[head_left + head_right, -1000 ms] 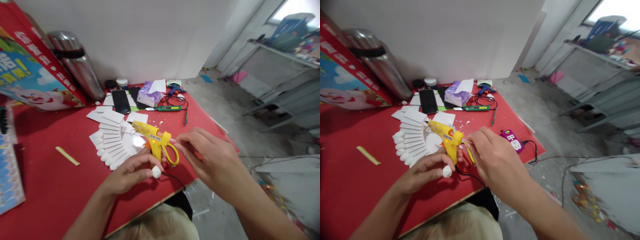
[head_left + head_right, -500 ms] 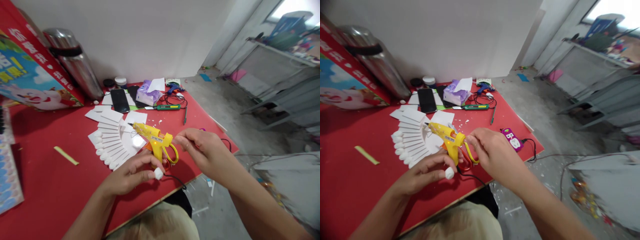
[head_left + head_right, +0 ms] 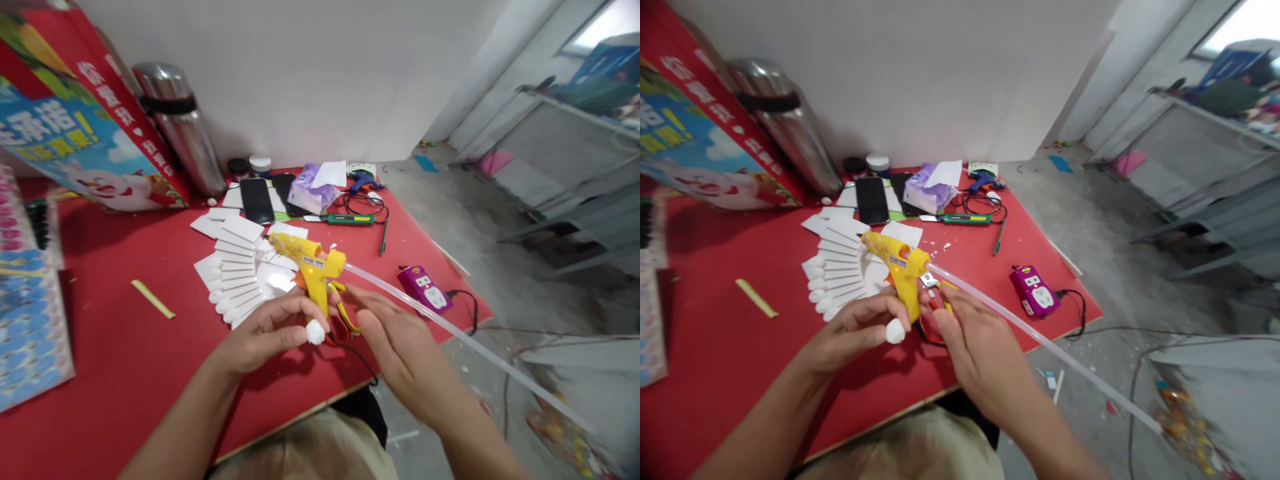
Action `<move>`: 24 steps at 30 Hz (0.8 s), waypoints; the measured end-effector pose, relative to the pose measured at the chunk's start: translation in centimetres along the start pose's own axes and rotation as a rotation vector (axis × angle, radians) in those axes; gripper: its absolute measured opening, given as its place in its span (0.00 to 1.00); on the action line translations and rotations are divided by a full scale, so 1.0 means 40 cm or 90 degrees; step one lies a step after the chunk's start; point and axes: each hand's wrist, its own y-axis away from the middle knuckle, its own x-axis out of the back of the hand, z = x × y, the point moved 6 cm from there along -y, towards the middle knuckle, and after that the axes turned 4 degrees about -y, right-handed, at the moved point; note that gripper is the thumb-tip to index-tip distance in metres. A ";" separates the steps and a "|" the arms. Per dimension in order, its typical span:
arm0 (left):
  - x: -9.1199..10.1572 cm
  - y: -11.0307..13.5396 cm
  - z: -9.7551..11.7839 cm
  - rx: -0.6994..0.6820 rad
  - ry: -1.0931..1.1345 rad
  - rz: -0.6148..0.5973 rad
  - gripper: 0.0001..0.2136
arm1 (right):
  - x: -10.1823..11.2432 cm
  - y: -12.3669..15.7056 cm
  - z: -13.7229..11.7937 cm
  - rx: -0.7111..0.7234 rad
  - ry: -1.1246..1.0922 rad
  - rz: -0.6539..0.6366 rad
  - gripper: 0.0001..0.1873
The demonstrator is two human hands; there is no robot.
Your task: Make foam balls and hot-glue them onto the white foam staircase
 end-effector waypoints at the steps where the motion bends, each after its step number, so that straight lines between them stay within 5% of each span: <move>1: -0.005 -0.001 0.000 0.003 -0.005 -0.009 0.12 | -0.024 -0.013 0.026 -0.036 -0.073 -0.030 0.18; 7: -0.041 -0.009 -0.004 0.021 0.007 -0.086 0.10 | -0.119 -0.098 0.049 -0.121 -0.471 -0.126 0.23; 13: -0.007 0.027 0.038 0.045 -0.053 -0.046 0.09 | -0.117 -0.129 0.032 -0.132 -0.489 -0.085 0.20; 16: 0.059 0.050 0.089 0.007 -0.069 0.035 0.09 | -0.096 -0.141 0.056 -0.138 -0.500 -0.019 0.20; 19: 0.163 0.060 0.131 -0.077 0.003 0.224 0.06 | -0.106 -0.150 0.072 -0.162 -0.553 -0.022 0.19; 24: 0.254 0.052 0.108 -0.110 0.095 0.355 0.07 | -0.153 -0.156 0.046 -0.135 -0.486 -0.095 0.21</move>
